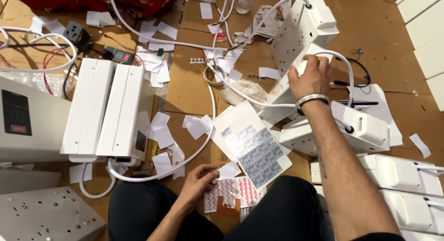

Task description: The person applies technical and quality control stickers to white electronic hardware units.

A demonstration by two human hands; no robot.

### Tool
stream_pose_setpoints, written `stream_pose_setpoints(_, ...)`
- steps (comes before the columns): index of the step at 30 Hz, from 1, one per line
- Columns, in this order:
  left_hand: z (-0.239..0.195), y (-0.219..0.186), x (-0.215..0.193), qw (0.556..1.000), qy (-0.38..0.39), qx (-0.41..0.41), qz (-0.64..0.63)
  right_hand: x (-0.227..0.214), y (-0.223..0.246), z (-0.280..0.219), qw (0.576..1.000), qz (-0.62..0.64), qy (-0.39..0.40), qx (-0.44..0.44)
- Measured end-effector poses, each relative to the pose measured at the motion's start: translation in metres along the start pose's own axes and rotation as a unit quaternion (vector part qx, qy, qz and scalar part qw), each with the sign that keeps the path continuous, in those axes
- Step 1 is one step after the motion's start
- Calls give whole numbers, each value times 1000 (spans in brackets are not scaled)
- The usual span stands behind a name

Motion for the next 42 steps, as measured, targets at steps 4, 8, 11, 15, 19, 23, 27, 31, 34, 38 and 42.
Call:
stream_pose_setpoints(4,6,-38,-1,997,19,43,56,-42,21,18,993,-96,60,-25)
stream_pose_setpoints(8,31,-73,-29,985,78,110,110,-76,24,74,988,-115,104,15)
stream_pose_setpoints(11,50,-66,-46,993,89,77,31,-52,-22,145,986,-141,-2,-94)
stream_pose_setpoints(15,69,-55,-45,987,149,56,24,-5,-81,214,978,-177,-13,-109)
stream_pose_setpoints(19,80,-60,-52,972,179,144,55,34,-84,252,977,-102,172,75)
stream_pose_setpoints(23,72,-79,-45,975,209,53,-52,43,-55,244,957,-116,223,147)
stream_pose_setpoints(27,74,-73,-47,974,215,39,-60,37,-14,219,967,-208,145,34)
stream_pose_setpoints(31,71,-78,-53,973,220,37,-63,-2,36,182,965,-221,97,-106)
stream_pose_setpoints(34,75,-73,-59,971,212,54,-95,-61,72,134,951,-219,41,-212)
stream_pose_setpoints(38,80,-75,-73,962,173,122,-172,-155,125,47,929,-149,-38,-337)
stream_pose_setpoints(42,59,-89,-72,941,169,157,-247,-212,137,-37,925,-39,-18,-378)
Point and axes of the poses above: each hand's wrist, its own z-axis towards the middle knuckle, its own x-axis out of the palm, y = z × x, the point moved 1 cm from there along z, towards the middle knuckle, and after that the axes turned 7 degrees about y, right-handed, at the moved point
